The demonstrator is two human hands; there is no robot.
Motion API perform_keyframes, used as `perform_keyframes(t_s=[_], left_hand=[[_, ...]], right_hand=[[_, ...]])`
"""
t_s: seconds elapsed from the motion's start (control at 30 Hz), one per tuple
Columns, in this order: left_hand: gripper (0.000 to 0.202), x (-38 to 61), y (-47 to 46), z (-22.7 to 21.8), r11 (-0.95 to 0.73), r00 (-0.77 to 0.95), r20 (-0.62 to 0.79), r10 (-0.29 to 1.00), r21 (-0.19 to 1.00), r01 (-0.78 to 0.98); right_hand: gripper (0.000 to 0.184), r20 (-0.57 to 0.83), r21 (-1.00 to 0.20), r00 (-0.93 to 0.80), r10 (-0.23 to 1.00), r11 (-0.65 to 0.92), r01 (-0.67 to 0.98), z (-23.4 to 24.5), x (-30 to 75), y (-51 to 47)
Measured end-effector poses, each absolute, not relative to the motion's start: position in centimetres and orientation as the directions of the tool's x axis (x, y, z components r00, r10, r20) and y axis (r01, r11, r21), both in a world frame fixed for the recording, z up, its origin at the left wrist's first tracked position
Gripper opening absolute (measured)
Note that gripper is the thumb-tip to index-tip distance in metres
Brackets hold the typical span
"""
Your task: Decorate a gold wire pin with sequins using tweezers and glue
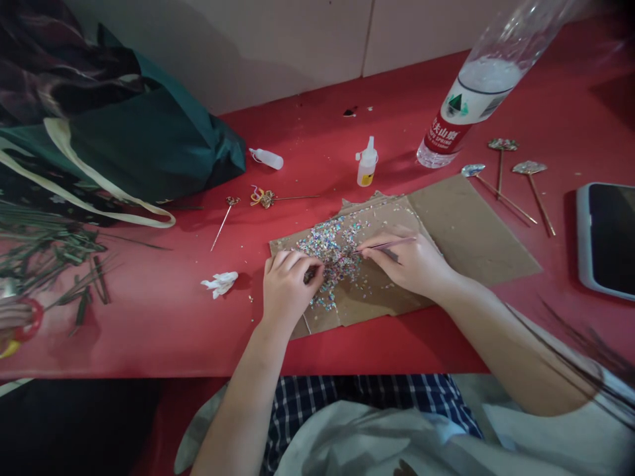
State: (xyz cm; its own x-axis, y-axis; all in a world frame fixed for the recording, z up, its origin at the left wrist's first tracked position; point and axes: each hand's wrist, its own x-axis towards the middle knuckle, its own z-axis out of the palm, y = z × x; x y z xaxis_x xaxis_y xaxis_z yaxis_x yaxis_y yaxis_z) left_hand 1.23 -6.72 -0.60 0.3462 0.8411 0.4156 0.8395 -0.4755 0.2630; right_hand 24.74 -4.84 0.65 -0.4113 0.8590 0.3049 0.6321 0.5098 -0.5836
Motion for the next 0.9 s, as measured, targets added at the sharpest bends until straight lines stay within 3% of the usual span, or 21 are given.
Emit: perform_keyframes(t_s=[0.63, 0.9], left_hand=[[0.003, 1.31, -6.65, -0.51, -0.467, 0.341, 0.411, 0.846, 0.261, 0.845], [0.003, 1.36, -6.63, -0.47, -0.468, 0.344, 0.415, 0.842, 0.247, 0.848]], right_hand=[[0.023, 0.331, -0.642, -0.375, 0.866, 0.498, 0.583, 0.84, 24.85, -4.70], [0.025, 0.332, -0.567, -0.419, 0.845, 0.534, 0.627, 0.58, 24.77, -4.50]])
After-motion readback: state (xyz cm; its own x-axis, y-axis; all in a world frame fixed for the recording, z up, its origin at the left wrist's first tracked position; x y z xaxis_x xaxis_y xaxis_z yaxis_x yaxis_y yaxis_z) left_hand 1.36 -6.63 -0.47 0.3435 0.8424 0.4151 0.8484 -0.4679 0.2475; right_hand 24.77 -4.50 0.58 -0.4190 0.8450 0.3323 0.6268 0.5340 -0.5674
